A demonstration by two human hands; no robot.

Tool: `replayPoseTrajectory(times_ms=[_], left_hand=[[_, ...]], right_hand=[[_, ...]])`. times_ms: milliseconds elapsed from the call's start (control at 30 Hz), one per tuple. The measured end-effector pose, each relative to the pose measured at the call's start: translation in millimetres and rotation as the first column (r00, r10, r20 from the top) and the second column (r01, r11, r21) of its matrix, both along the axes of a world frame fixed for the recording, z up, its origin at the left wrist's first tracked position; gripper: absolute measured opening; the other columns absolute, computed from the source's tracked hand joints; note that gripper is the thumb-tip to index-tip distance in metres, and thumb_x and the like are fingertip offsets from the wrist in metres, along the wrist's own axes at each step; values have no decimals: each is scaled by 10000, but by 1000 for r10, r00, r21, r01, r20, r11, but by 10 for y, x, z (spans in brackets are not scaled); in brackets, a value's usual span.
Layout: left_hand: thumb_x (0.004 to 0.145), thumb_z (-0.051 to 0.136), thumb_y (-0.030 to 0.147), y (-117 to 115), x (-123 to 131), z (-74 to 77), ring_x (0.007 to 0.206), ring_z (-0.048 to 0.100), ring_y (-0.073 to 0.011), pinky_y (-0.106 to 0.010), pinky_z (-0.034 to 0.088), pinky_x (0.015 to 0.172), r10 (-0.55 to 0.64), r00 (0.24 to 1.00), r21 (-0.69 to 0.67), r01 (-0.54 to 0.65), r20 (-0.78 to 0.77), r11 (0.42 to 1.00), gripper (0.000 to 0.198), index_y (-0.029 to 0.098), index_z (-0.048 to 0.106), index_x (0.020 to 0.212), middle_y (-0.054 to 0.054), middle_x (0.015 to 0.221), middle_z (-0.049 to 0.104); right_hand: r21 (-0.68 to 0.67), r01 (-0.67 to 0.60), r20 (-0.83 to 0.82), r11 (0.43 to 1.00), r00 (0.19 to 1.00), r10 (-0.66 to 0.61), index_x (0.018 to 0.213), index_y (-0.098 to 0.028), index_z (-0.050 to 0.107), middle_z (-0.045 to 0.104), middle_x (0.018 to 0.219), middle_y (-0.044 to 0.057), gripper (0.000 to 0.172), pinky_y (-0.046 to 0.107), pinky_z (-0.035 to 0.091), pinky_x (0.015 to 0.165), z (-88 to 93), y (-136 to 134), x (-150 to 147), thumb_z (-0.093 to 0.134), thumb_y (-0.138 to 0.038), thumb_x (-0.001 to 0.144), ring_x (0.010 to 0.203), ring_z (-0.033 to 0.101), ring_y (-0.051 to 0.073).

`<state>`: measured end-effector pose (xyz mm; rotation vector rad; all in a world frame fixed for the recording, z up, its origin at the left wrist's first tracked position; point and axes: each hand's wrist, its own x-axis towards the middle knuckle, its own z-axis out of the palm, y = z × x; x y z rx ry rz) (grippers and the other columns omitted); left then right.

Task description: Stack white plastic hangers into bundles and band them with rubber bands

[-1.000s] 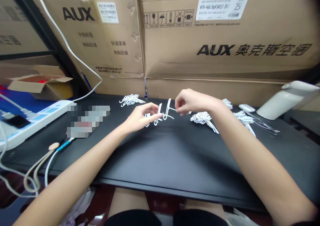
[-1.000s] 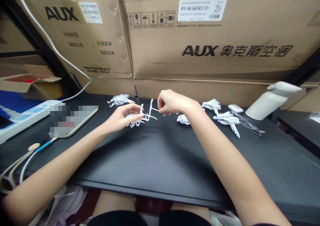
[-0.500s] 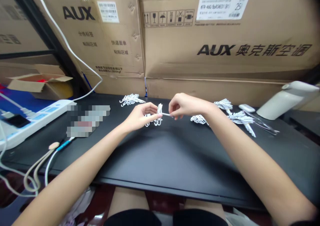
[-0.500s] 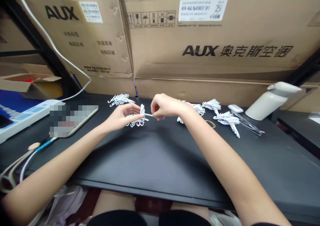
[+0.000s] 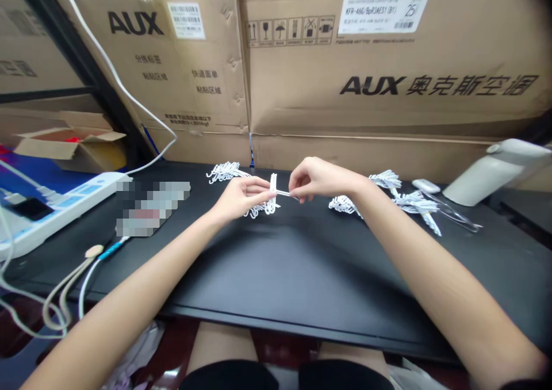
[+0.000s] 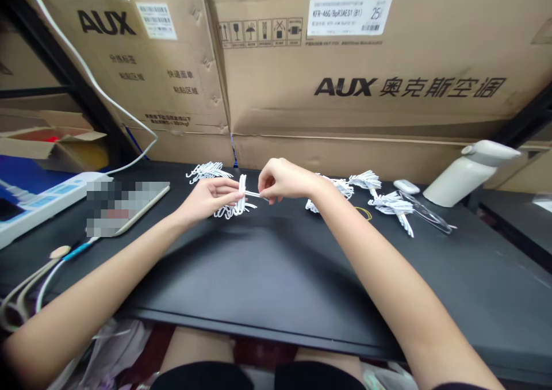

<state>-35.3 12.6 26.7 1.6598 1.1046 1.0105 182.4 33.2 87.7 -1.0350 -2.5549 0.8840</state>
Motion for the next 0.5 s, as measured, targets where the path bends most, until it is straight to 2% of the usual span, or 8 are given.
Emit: replayPoseTrajectory(times_ms=[133, 267, 400, 467, 500], left_hand=[[653, 773, 418, -10, -6, 20, 807, 705, -235, -361, 555, 759, -3, 998, -66, 7, 60, 998, 513, 124, 662, 1059, -115, 872, 749], [653, 773, 422, -13, -24, 39, 945, 684, -265, -361, 535, 819, -10, 999, -112, 15, 47, 994, 507, 125, 684, 1053, -132, 946, 741], [649, 779, 410, 17, -67, 35, 949, 681, -259, -365, 524, 834, -3, 998, -134, 10, 58, 991, 478, 152, 696, 1043, -113, 942, 742], [656, 779, 386, 50, -99, 29, 937, 684, -241, -349, 522, 830, 12, 996, -122, -1, 90, 992, 448, 161, 696, 1034, -103, 944, 741], [657, 781, 371, 70, -116, 29, 933, 685, -232, -338, 521, 825, 31, 992, -109, -18, 119, 994, 429, 162, 697, 1021, -97, 944, 739]], right_hand=[[-29, -6, -18, 1000, 1000, 5, 717, -132, 672, 672, 619, 34, 79, 217, 500, 508, -10, -2, -10, 594, -141, 728, 600, 653, 157], [-34, -2, -12, 999, 1000, 2, 720, -127, 669, 659, 607, 27, 72, 209, 489, 508, -35, 0, -26, 602, -154, 720, 575, 631, 139], [-28, 3, -40, 1000, 999, -4, 716, -128, 667, 644, 606, 19, 75, 203, 471, 502, -89, 14, -76, 613, -180, 719, 551, 615, 130], [9, 66, -100, 998, 993, -65, 735, -129, 675, 635, 597, 20, 142, 209, 456, 507, -144, 46, -116, 584, -233, 768, 542, 610, 130], [58, 149, -149, 987, 979, -139, 743, -129, 677, 628, 584, 22, 199, 217, 450, 520, -184, 71, -137, 547, -266, 807, 532, 605, 130]])
